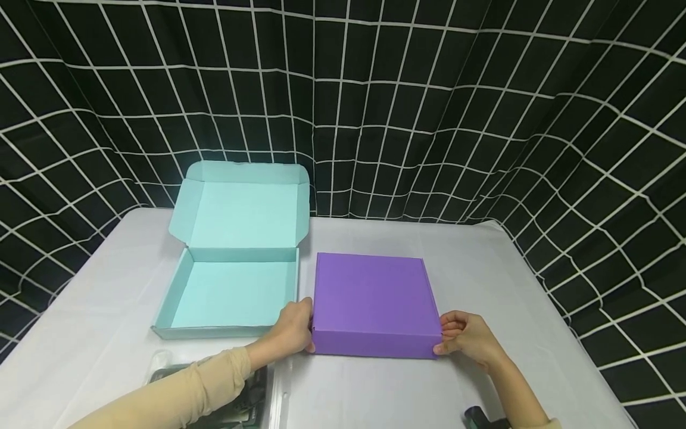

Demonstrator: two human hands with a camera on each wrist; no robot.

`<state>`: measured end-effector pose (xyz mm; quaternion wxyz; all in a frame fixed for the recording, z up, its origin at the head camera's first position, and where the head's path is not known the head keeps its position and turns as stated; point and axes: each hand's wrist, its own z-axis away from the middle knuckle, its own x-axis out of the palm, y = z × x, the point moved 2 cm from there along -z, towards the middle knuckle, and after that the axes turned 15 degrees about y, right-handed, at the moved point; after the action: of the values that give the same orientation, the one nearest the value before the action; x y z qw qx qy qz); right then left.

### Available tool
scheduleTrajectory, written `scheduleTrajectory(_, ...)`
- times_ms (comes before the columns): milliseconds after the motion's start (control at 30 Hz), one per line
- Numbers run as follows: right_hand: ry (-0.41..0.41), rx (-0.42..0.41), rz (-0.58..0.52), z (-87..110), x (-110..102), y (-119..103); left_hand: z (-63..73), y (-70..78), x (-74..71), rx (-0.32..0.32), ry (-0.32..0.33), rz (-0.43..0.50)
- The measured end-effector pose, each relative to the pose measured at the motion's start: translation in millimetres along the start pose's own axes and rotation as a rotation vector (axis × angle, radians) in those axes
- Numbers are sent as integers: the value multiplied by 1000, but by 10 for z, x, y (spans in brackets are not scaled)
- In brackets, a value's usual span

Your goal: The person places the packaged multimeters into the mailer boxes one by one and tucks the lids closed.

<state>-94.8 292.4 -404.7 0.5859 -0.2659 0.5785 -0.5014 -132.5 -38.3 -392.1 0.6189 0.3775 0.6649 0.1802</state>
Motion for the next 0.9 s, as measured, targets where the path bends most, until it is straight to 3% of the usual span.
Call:
scheduleTrajectory(267, -6, -9, 6, -33, -12, 22, 17, 19, 8, -31, 25, 32)
scheduleTrajectory(900, 7, 9, -3, -42, -11, 28, 23, 6, 60, 16, 78, -15)
